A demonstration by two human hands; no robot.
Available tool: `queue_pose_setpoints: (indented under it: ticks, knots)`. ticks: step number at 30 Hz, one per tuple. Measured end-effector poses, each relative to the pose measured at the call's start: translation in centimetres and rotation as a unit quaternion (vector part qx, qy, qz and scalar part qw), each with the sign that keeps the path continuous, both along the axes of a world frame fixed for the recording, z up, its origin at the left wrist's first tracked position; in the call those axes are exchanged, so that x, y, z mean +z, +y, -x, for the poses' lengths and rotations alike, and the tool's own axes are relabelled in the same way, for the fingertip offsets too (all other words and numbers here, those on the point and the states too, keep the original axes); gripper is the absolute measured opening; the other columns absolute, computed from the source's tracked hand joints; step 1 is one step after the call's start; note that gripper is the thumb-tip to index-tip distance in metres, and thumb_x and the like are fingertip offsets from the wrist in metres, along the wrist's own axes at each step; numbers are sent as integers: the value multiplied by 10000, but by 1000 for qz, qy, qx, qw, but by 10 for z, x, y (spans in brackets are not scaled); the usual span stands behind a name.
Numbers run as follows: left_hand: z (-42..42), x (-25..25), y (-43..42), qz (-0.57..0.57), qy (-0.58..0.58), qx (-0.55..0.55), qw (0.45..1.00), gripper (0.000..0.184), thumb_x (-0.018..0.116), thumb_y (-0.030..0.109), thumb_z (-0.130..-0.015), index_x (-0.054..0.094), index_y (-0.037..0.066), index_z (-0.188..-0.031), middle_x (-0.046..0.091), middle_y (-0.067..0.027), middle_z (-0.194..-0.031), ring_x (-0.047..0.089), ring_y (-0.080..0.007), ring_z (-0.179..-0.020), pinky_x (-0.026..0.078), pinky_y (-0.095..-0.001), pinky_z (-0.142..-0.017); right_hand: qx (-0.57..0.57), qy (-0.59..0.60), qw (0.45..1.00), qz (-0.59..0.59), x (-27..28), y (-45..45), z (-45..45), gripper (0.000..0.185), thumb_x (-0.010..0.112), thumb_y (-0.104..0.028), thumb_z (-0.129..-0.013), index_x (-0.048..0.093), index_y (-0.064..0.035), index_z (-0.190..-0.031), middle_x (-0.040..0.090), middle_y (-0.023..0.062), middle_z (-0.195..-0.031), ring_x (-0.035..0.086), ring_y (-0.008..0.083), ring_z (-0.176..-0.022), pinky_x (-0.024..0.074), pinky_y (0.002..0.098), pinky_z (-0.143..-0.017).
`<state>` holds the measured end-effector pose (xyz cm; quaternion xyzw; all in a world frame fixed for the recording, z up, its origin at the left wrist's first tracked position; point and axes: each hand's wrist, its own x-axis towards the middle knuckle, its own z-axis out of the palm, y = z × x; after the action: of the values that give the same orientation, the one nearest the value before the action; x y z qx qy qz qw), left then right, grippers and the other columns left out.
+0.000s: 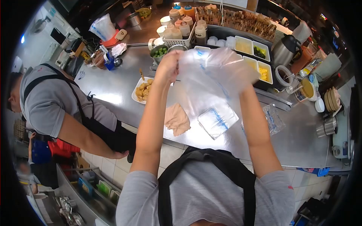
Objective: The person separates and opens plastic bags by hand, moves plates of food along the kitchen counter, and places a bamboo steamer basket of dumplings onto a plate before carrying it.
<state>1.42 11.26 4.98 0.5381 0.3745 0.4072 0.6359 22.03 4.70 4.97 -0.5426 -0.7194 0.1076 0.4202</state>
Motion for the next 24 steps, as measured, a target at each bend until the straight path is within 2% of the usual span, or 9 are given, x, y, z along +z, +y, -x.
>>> queue_pose_setpoints:
  ticks: [1,2,3,5,7,11,13,16,24]
  knots:
    - [-2,-12,2,80,-53,-2,995,112,494,144,-823,560,54,-815,530,-18,-678,486,-76,-520,415,-211,-457,0,-1,1000,-3,-1,-1,3,83,542,-125,-774,577,-53,-752,501,-17,-641,425,60,-509,309,188,-424]
    - [-5,-24,4,160,-106,-4,981,115,478,137,-817,557,54,-808,526,-22,-653,464,-70,-487,386,-204,-416,23,285,947,144,-3,-4,8,89,526,-115,-768,575,-47,-739,493,-8,-629,419,69,-504,307,193,-418]
    - [-9,-32,-4,196,-80,20,977,125,475,128,-803,562,40,-784,525,-28,-624,447,-77,-462,357,-212,-395,45,540,793,278,-7,-8,13,97,510,-105,-763,572,-40,-725,486,2,-617,412,78,-500,306,198,-411]
    - [-7,-63,-18,152,60,46,985,134,478,110,-777,566,22,-726,518,-32,-574,422,-88,-428,313,-226,-368,-49,438,838,321,-54,-8,16,167,437,-135,-806,560,-41,-742,480,15,-638,346,74,-460,207,219,-359]
    - [-5,-95,-26,71,168,45,982,138,484,101,-764,566,18,-692,513,-31,-552,414,-92,-419,298,-232,-362,-43,464,812,351,-102,-20,21,173,431,-139,-814,556,-36,-753,477,9,-640,354,67,-475,219,206,-360]
    - [4,-117,-31,18,140,41,989,124,494,80,-775,542,20,-678,504,-25,-567,429,-93,-454,337,-235,-402,-67,520,771,361,-87,-30,32,175,421,-146,-831,544,-26,-793,482,13,-655,402,65,-527,278,172,-375]
    - [10,-105,-39,215,-117,5,970,83,523,91,-793,522,36,-856,522,-33,-682,475,-104,-565,404,-245,-500,-33,580,740,338,-81,-43,33,197,454,-219,-854,508,-42,-923,502,37,-774,465,88,-569,339,163,-406]
    - [15,-99,-74,255,-186,-12,949,233,553,140,-821,440,68,-1012,521,-42,-781,491,-112,-657,432,-264,-588,-14,672,694,258,-74,-65,56,340,487,-337,-859,415,-76,-1066,485,56,-898,519,100,-631,364,169,-423]
    - [15,-149,-65,236,-225,7,945,302,559,189,-830,396,70,-1055,533,-57,-801,496,-116,-654,412,-248,-565,-20,573,789,223,-120,-65,58,534,556,-377,-817,324,-26,-1145,471,97,-946,587,162,-696,439,209,-489]
